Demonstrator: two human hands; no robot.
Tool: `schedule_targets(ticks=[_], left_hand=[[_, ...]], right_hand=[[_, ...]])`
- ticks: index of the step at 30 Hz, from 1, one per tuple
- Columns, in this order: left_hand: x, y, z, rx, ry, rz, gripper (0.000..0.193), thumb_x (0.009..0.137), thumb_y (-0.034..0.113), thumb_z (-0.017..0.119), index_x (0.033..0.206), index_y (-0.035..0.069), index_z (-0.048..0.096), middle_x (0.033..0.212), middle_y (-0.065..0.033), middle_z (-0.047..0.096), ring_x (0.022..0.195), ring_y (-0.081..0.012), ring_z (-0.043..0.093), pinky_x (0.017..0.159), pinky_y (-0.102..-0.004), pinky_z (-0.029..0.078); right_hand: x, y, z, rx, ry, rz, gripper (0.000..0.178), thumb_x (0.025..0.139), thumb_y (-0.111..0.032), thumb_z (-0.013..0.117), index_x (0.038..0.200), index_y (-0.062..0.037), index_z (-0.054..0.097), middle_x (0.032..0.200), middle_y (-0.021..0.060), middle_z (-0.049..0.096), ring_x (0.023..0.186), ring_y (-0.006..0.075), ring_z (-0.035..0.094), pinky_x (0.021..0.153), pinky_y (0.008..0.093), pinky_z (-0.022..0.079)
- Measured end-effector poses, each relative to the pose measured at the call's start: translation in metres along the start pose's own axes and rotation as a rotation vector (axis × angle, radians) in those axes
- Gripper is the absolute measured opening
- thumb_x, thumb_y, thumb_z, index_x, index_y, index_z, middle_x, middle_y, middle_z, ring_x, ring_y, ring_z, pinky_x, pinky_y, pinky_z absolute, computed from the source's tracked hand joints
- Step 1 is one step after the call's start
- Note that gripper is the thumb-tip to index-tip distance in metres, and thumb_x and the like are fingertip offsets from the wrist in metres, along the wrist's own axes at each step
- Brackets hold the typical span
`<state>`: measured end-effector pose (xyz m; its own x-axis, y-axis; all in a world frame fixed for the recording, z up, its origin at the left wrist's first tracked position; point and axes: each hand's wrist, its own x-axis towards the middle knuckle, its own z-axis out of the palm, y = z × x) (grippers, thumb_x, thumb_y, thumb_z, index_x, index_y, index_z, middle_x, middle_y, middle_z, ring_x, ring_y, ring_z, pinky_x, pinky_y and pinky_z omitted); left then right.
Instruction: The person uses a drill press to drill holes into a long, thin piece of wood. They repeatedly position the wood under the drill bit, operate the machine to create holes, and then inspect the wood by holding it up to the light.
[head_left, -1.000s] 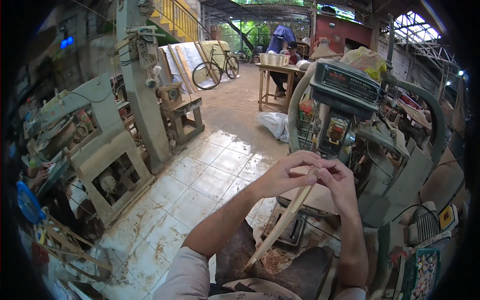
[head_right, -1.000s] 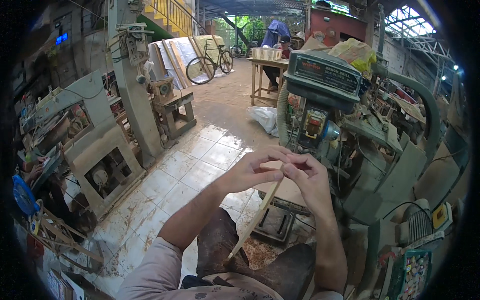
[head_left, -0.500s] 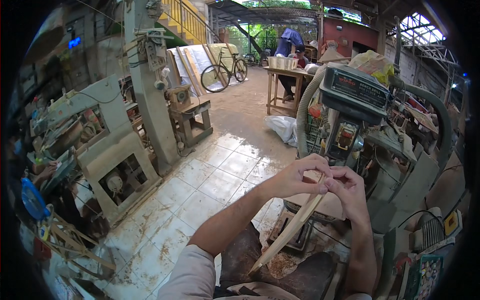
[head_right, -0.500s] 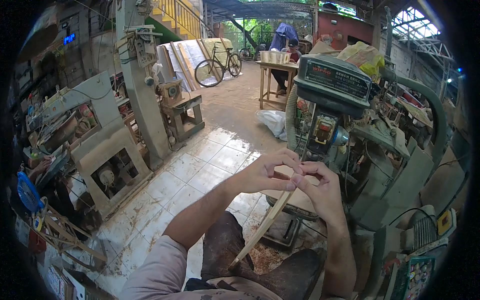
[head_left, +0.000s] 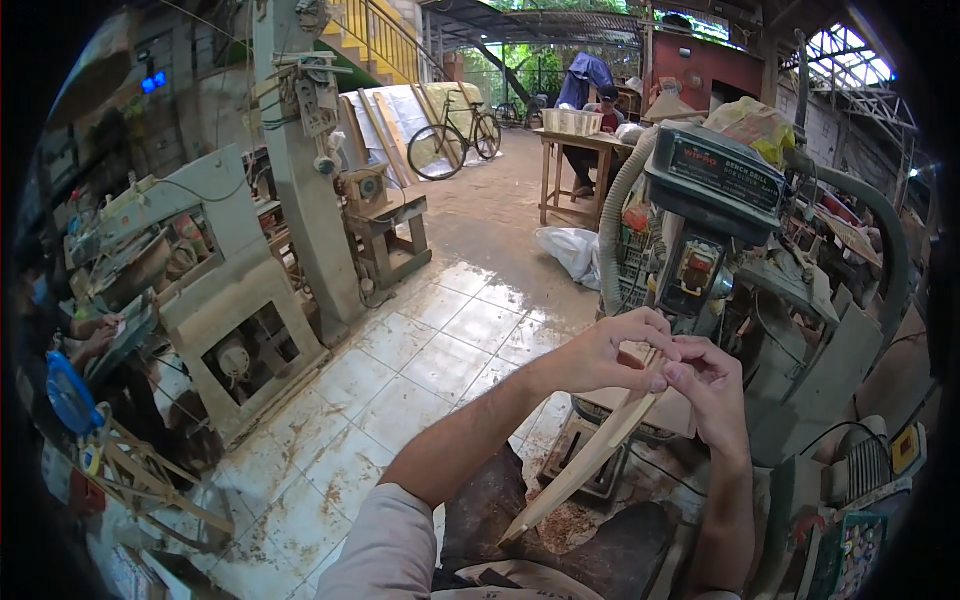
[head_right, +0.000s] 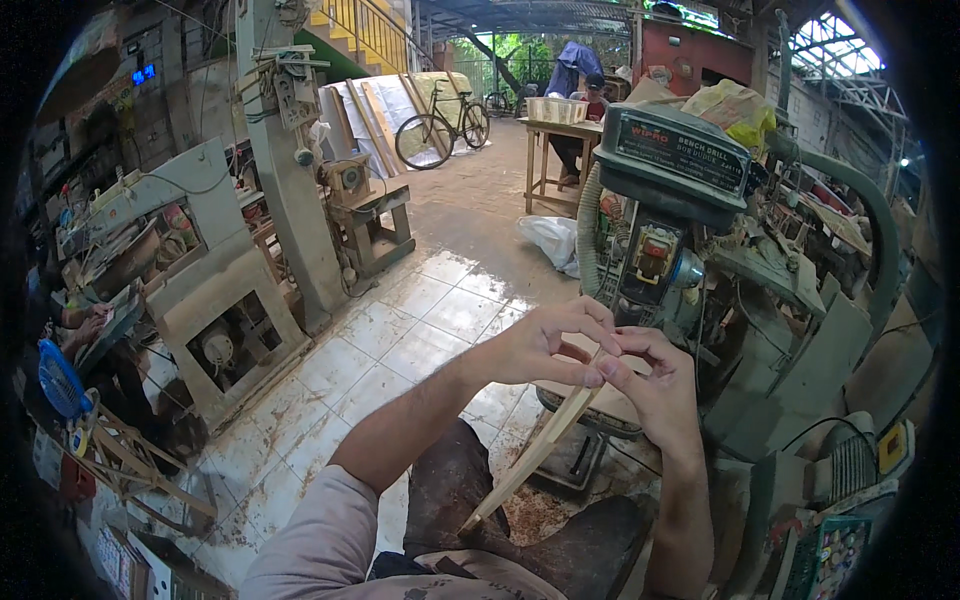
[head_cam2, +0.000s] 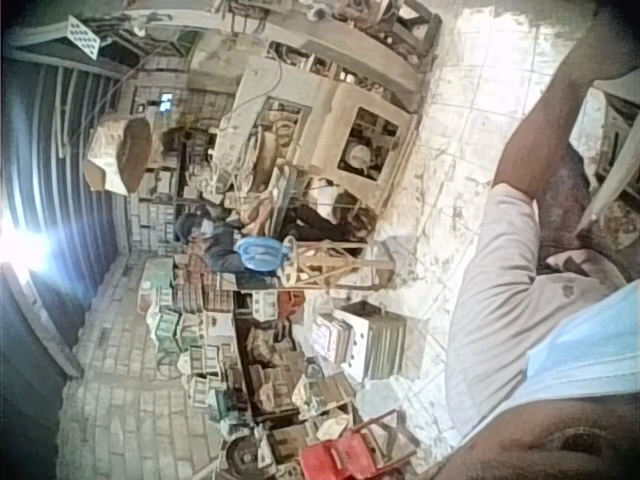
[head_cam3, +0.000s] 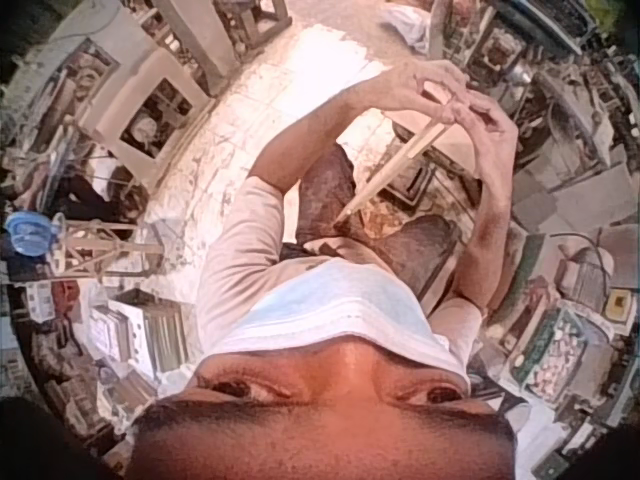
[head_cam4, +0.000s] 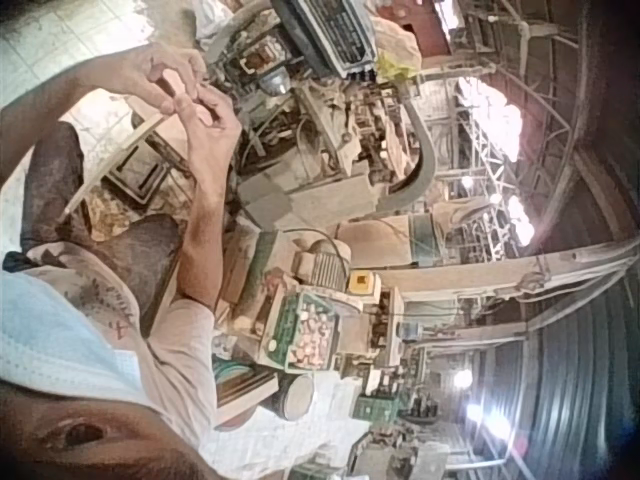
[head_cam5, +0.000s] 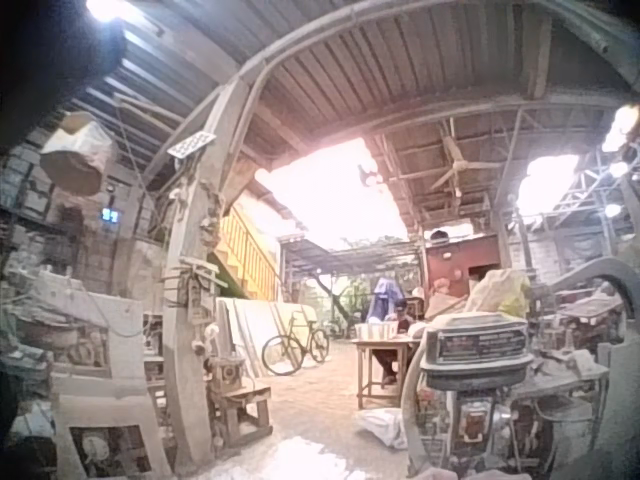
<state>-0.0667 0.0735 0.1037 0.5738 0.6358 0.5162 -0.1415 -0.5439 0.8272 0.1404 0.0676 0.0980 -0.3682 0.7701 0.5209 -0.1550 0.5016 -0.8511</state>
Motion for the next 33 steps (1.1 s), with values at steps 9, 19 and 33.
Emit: schedule_targets(ticks=[9,19,33], left_hand=[[0.001,-0.017,-0.008,0.047,-0.023,0.027,0.031,0.082,0.009,0.073,0.111,0.009,0.064,0.110,-0.0039,0.052,0.110,-0.0159,0.053,0.092,-0.0337,0.051],[-0.003,-0.006,0.001,-0.146,0.076,-0.056,0.028,0.084,0.010,0.071,0.110,0.009,0.059,0.118,-0.0033,0.048,0.117,-0.0170,0.050,0.093,-0.0346,0.051],[0.001,0.005,0.005,0.052,-0.032,-0.051,0.030,0.080,0.005,0.074,0.109,0.010,0.066,0.113,-0.0047,0.049,0.112,-0.0160,0.052,0.094,-0.0337,0.051]], right_hand=[[-0.003,-0.005,0.000,-0.035,-0.017,-0.019,0.026,0.080,-0.008,0.074,0.104,0.0014,0.068,0.114,0.0126,0.059,0.106,0.0177,0.056,0.096,0.0318,0.043],[0.006,0.000,0.004,0.067,-0.021,0.072,0.026,0.084,-0.005,0.069,0.109,0.0019,0.065,0.118,0.0108,0.060,0.110,0.0177,0.057,0.094,0.0311,0.046],[-0.004,0.000,-0.009,0.024,-0.061,-0.023,0.031,0.076,0.005,0.071,0.107,0.0024,0.067,0.118,0.0134,0.054,0.109,0.0175,0.055,0.089,0.0297,0.048]])
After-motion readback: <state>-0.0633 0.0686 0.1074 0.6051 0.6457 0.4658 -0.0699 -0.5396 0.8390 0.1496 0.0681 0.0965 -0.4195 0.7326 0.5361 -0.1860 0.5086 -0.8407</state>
